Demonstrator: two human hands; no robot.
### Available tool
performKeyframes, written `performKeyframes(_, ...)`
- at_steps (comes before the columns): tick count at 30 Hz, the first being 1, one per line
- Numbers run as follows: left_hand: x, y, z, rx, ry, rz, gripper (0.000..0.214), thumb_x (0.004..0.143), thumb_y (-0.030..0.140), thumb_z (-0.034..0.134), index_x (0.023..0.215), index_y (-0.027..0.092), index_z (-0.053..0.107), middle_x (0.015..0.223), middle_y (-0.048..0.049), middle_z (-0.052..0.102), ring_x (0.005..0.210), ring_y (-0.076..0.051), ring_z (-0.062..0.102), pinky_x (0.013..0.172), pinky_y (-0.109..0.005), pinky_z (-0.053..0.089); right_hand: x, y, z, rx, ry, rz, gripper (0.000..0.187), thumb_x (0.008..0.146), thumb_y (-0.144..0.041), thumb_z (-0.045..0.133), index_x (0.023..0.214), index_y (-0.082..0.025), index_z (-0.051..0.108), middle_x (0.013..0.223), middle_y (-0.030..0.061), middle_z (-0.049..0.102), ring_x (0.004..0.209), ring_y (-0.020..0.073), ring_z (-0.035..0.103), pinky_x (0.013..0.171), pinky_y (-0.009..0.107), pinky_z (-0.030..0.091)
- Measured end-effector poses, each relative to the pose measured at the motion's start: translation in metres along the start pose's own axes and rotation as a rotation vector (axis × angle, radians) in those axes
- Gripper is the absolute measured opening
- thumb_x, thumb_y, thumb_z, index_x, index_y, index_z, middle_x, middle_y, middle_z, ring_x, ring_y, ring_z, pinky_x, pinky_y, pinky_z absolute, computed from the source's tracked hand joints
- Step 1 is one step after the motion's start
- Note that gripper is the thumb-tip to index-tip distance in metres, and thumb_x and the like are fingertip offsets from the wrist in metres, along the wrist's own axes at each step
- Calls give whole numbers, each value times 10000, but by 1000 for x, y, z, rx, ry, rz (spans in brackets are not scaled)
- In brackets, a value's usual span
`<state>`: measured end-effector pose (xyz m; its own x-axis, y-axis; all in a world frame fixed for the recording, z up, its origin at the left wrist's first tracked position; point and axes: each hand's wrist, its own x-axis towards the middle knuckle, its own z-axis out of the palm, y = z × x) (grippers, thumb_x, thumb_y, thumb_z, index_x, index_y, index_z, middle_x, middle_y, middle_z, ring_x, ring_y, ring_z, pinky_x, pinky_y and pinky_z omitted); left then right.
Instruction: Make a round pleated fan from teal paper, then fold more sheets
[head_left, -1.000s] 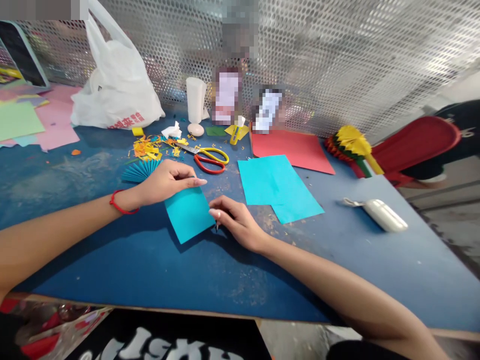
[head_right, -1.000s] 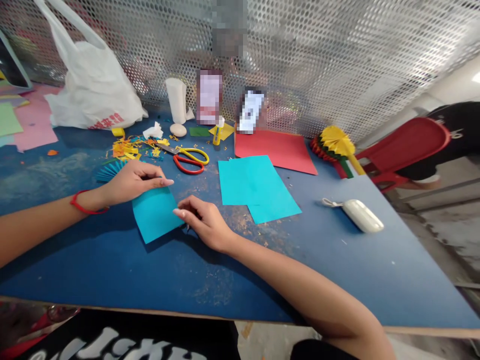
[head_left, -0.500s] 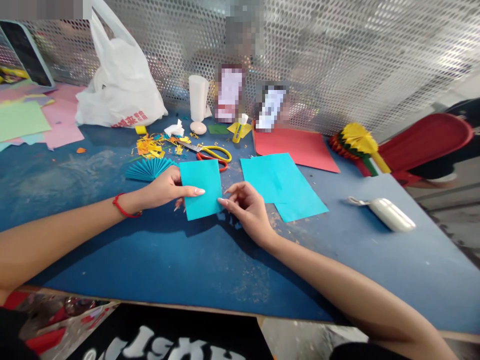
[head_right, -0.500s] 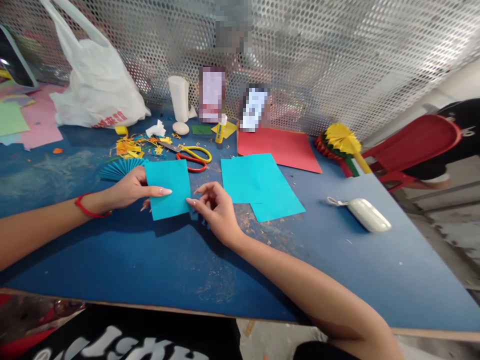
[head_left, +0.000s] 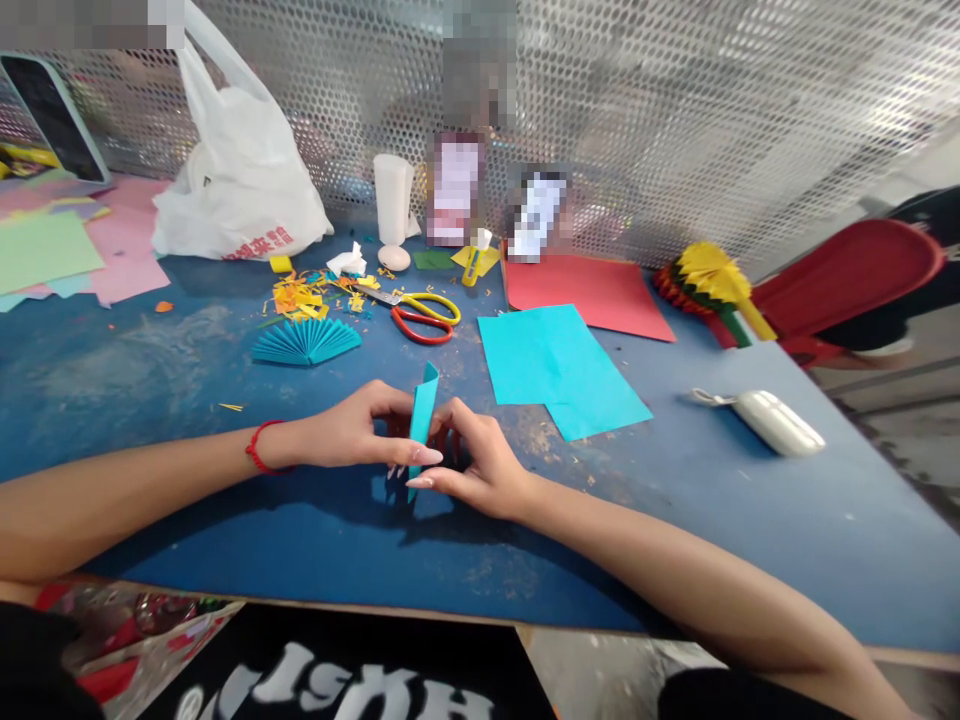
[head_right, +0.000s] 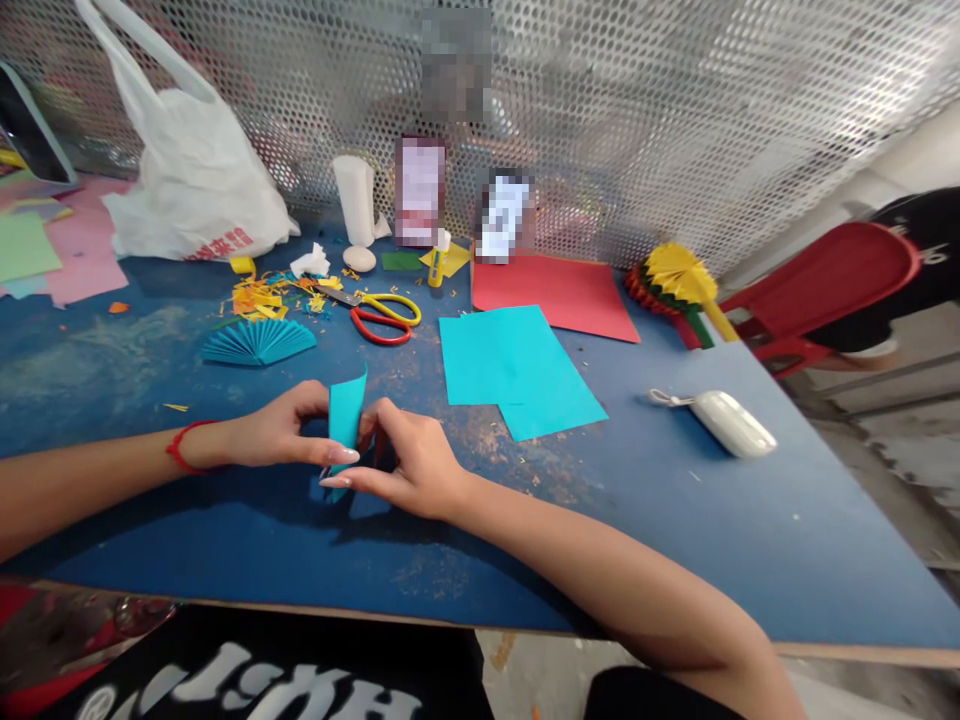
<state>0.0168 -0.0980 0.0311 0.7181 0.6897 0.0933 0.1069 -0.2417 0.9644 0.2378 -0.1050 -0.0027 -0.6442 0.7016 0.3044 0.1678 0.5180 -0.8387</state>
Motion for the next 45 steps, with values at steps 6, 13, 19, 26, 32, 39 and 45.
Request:
performKeyframes(6, 1, -10, 3, -3, -5, 0, 382, 869, 493, 827, 771, 145, 702, 703, -10, 662, 644, -131, 584, 613, -218, 478, 0, 1, 1, -6, -26, 5, 601, 800, -774, 744, 880, -246, 470, 713, -37, 604, 596, 122, 529, 560, 263, 377)
performKeyframes(13, 1, -11, 2, -11, -31, 22, 354, 886, 462, 820, 761, 150, 712, 698, -10, 679, 630, -124, 604, 636, -221, 509, 1, -3, -2, 10, -63, 35, 524, 790, -628, 820, 915, -240, 490, 732, -37, 603, 632, 127, 540, 564, 264, 387)
performKeyframes(19, 0, -4, 2, -184, 92, -44, 269, 938, 318, 738, 765, 121, 677, 690, -26, 708, 582, -122, 650, 583, -208, 548, 6, -1, -8, 313, -55, 180, 389, 940, -578, 662, 1071, -232, 543, 856, -8, 613, 701, 132, 527, 623, 281, 445)
performKeyframes(26, -4, -13, -11, -255, 373, -210, 261, 770, 305, 768, 623, 154, 614, 483, 40, 562, 381, -81, 473, 375, -198, 373, 17, 22, -20, 200, 399, 309, 507, 946, -662, 588, 730, -241, 406, 708, -44, 346, 657, 120, 329, 599, 293, 320)
performKeyframes(32, 2, -29, -24, 280, 889, -59, 231, 729, 239, 792, 857, 208, 602, 774, 9, 616, 709, -156, 621, 611, -269, 501, 23, 41, -42, -188, 235, 321, 501, 1009, -546, 525, 652, -236, 361, 635, -35, 378, 655, 136, 356, 653, 328, 265)
performKeyframes(39, -1, -33, -12, 1095, 314, -59, 493, 1051, 272, 431, 1526, 169, 517, 1687, -141, 413, 1606, -346, 305, 1315, -586, 270, 30, 29, -44, -512, 155, 423, 548, 1033, -461, 597, 602, -231, 350, 595, -26, 423, 672, 156, 398, 690, 343, 229)
performKeyframes(45, 1, -38, -6, 1167, 139, -212, 647, 1127, 451, 273, 1679, 115, 310, 1765, -106, 268, 1656, -322, 184, 1348, -564, 178, 33, 36, -48, -633, 174, 474, 489, 1061, -386, 533, 613, -217, 435, 636, 1, 524, 694, 169, 454, 716, 354, 235)
